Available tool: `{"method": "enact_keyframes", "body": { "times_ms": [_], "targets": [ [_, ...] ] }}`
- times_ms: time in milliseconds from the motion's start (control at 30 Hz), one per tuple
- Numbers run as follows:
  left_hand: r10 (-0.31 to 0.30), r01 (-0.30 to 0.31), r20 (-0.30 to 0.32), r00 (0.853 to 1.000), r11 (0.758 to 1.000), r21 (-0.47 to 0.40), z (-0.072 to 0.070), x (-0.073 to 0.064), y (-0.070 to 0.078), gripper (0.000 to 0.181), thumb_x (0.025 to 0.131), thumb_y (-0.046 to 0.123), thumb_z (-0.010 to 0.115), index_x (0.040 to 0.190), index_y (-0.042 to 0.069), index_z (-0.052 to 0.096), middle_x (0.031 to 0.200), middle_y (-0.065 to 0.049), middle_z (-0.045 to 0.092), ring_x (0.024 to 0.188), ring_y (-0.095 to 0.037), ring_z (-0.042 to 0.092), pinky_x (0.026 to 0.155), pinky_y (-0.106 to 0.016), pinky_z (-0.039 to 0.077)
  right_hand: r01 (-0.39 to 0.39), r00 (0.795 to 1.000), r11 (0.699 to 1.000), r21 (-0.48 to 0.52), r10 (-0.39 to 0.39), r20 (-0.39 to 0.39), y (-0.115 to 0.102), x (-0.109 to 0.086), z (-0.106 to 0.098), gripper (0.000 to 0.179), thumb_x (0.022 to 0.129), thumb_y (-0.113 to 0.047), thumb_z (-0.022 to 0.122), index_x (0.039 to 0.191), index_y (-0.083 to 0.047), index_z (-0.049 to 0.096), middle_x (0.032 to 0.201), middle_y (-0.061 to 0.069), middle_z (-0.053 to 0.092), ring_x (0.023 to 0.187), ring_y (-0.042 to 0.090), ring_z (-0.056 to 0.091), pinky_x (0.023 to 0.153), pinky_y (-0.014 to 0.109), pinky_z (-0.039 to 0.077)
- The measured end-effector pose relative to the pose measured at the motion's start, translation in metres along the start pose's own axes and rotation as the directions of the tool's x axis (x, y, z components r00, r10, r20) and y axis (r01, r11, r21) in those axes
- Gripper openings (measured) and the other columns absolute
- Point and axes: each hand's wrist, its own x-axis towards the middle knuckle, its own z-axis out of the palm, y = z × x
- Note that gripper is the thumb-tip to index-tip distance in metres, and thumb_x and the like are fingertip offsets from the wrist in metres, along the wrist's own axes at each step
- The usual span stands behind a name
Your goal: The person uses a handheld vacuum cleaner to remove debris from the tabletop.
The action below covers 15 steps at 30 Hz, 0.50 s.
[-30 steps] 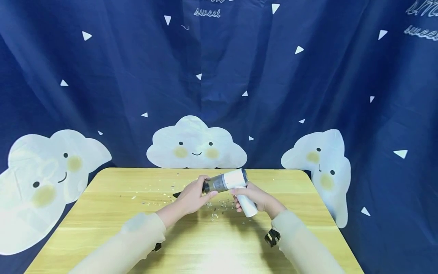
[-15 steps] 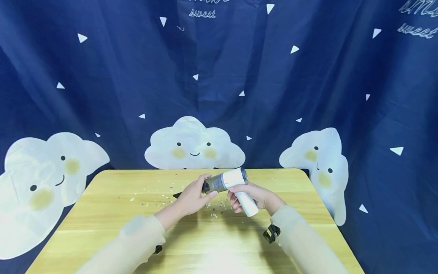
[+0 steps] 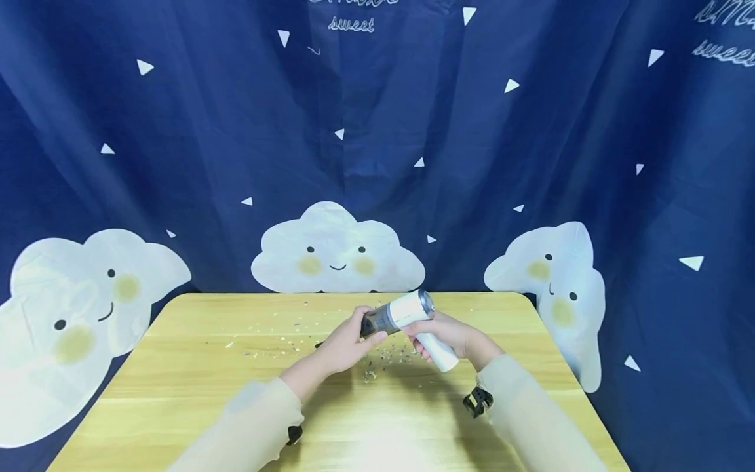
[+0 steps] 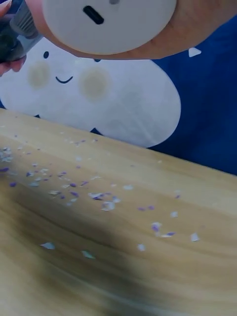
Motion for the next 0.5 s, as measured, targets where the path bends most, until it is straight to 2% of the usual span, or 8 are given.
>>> {"method": "enact_keyframes", "body": {
  "times_ms": [200,400,500],
  "targets": [
    [0.031,-0.031,0.005,0.999,0.997,-0.068,0.012,0.005,0.01,0.072,0.099,0.055,0.054,0.148,0.005,0.035,0.128,-0.016,0.06,0.104,-0.021,0.063,0.093,-0.04,0.052,0.002,1.0,0.999,-0.053,-0.003,-0.03,-0.004,-0.013,-0.007,0.015,0.095,-0.017,0.058,0.089,-0.004,0.056,0.068,0.005,0.06,0.055,0.012,0.057,0.051,0.024,0.049],
    [0.012,-0.011,0.02,1.0,0.997,-0.083,0.021,0.008,0.017,0.073,0.1,0.053,0.055,0.147,0.001,0.036,0.132,-0.017,0.058,0.115,-0.025,0.06,0.101,-0.044,0.048,-0.022,1.0,0.998,-0.067,0.02,-0.019,-0.007,-0.024,-0.014,0.015,0.094,-0.017,0.059,0.095,-0.003,0.055,0.069,0.007,0.062,0.055,0.013,0.058,0.053,0.025,0.051],
    [0.003,0.002,0.033,0.999,0.992,-0.123,0.024,0.011,0.02,0.073,0.1,0.053,0.054,0.148,0.001,0.035,0.135,-0.018,0.057,0.121,-0.028,0.058,0.105,-0.046,0.045,-0.03,0.999,0.996,-0.083,0.028,-0.019,-0.01,-0.027,-0.018,0.015,0.094,-0.016,0.058,0.097,-0.002,0.055,0.067,0.008,0.062,0.054,0.014,0.058,0.052,0.026,0.051]
  ]
}}
